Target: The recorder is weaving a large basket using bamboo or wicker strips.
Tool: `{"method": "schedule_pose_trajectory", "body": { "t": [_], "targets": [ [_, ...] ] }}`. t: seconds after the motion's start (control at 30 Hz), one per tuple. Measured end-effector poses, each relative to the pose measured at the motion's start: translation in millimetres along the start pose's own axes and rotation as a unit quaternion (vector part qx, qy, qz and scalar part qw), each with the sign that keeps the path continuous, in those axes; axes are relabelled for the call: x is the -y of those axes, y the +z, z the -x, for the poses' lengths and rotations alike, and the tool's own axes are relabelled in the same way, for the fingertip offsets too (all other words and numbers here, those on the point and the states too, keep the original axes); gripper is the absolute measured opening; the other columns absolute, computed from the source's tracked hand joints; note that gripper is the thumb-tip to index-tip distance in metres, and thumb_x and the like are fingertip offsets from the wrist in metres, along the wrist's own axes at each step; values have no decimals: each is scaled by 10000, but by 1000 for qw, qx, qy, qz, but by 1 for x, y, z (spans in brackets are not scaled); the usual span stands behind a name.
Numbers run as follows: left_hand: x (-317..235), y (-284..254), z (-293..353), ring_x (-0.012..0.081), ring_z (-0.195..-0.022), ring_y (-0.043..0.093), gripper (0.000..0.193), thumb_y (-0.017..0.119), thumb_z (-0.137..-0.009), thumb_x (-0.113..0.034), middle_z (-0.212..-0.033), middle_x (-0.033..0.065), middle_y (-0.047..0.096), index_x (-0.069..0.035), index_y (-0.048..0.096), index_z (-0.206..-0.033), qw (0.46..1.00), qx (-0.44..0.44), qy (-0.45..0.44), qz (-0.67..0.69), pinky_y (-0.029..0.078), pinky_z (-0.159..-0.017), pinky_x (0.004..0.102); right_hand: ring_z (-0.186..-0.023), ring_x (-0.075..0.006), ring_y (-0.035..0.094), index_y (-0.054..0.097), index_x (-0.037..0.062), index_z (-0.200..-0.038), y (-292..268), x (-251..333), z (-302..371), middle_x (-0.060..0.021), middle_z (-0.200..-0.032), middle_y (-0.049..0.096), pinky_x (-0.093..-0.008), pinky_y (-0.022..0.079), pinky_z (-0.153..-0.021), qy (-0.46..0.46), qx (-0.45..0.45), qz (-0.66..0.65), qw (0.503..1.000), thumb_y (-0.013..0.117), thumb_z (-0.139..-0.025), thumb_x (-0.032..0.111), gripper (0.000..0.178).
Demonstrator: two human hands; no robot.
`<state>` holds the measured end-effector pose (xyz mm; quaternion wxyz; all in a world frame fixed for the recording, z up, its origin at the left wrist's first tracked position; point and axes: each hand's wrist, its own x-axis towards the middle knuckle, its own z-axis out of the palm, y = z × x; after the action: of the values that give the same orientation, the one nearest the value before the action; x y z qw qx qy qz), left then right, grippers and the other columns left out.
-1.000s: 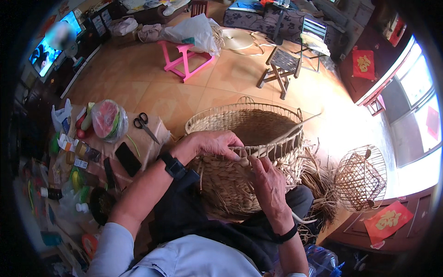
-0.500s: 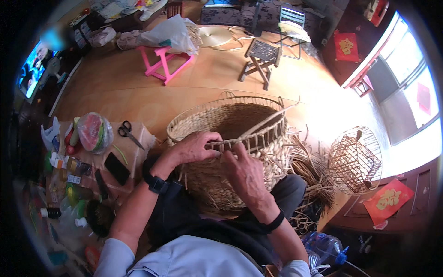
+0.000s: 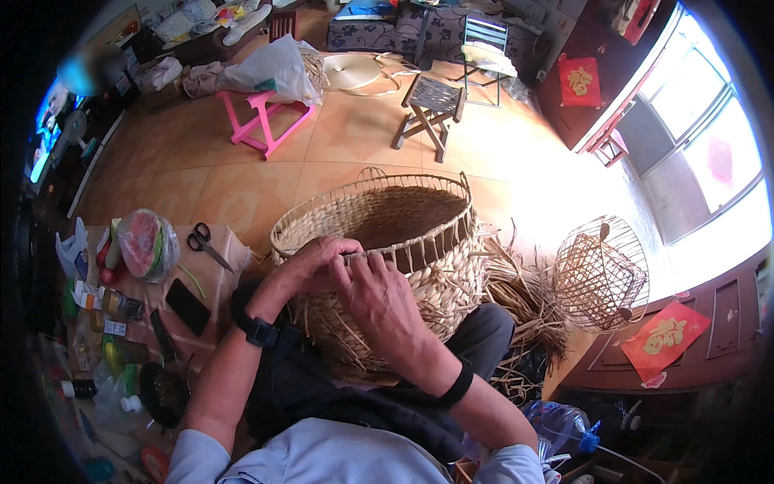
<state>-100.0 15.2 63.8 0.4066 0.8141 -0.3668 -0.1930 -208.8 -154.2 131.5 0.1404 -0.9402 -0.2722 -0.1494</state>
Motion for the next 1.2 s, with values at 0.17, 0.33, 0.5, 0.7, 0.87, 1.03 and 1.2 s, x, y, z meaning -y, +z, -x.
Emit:
{"method": "schedule_pose_trajectory", "body": {
  "t": [0.17, 0.33, 0.5, 0.7, 0.87, 1.03, 1.2],
  "targets": [
    [-7, -1, -1, 251, -874, 685, 357, 771, -822, -239, -935, 174, 700, 12, 668, -1055, 1000, -18, 10, -8, 521, -803, 398, -780, -448, 679, 434, 25, -1333, 3, -19, 9, -269, -850, 673, -543, 519, -646, 182, 83, -188, 962, 615, -865, 44, 501],
    [-15, -7, -5, 241, -838, 687, 363, 762, -842, -283, -878, 161, 707, -13, 686, -1072, 998, 32, -46, 14, 518, -783, 394, -646, -423, 629, 558, 39, -1207, -6, -24, 21, -193, -691, 633, -490, 504, -592, 23, 29, -115, 993, 675, -880, 96, 352],
    [-13, -8, 1, 200, -779, 656, 359, 777, -852, -298, -836, 133, 695, -21, 692, -1063, 998, 28, -41, 32, 513, -750, 375, -630, -346, 619, 604, 41, -1052, -49, -7, 24, -124, -685, 586, -438, 493, -624, 206, 243, -300, 899, 668, -865, 83, 202],
    [-7, -4, -3, 176, -728, 623, 335, 780, -879, -300, -815, 108, 686, -24, 696, -1049, 999, 3, 2, 33, 505, -722, 370, -572, -217, 555, 614, 39, -1086, -70, 7, 52, -32, -654, 540, -365, 444, -651, -99, 71, -91, 988, 716, -870, 125, 254],
    [-14, -10, 1, 156, -713, 622, 311, 785, -881, -292, -786, 90, 677, -19, 698, -1001, 999, 16, -26, 44, 502, -698, 350, -619, -220, 587, 625, 99, -963, -94, -45, 70, -31, -715, 528, -380, 449, -562, 19, 19, 78, 997, 737, -855, 119, 157],
    [-20, -9, -4, 141, -695, 621, 272, 781, -885, -289, -741, 59, 657, -39, 711, -968, 996, 50, -57, 55, 490, -652, 324, -616, -334, 571, 556, 56, -775, -17, -127, 110, -133, -699, 564, -439, 437, -551, 239, 38, 25, 970, 767, -849, 255, 299],
    [-11, -9, -3, 111, -642, 609, 239, 767, -896, -261, -728, 40, 660, -53, 709, -1000, 995, 48, -38, 75, 488, -635, 314, -663, -356, 584, 567, 47, -750, 1, -160, 155, -147, -716, 580, -463, 452, -608, 333, 28, 18, 942, 757, -862, 230, 287]
  ]
}}
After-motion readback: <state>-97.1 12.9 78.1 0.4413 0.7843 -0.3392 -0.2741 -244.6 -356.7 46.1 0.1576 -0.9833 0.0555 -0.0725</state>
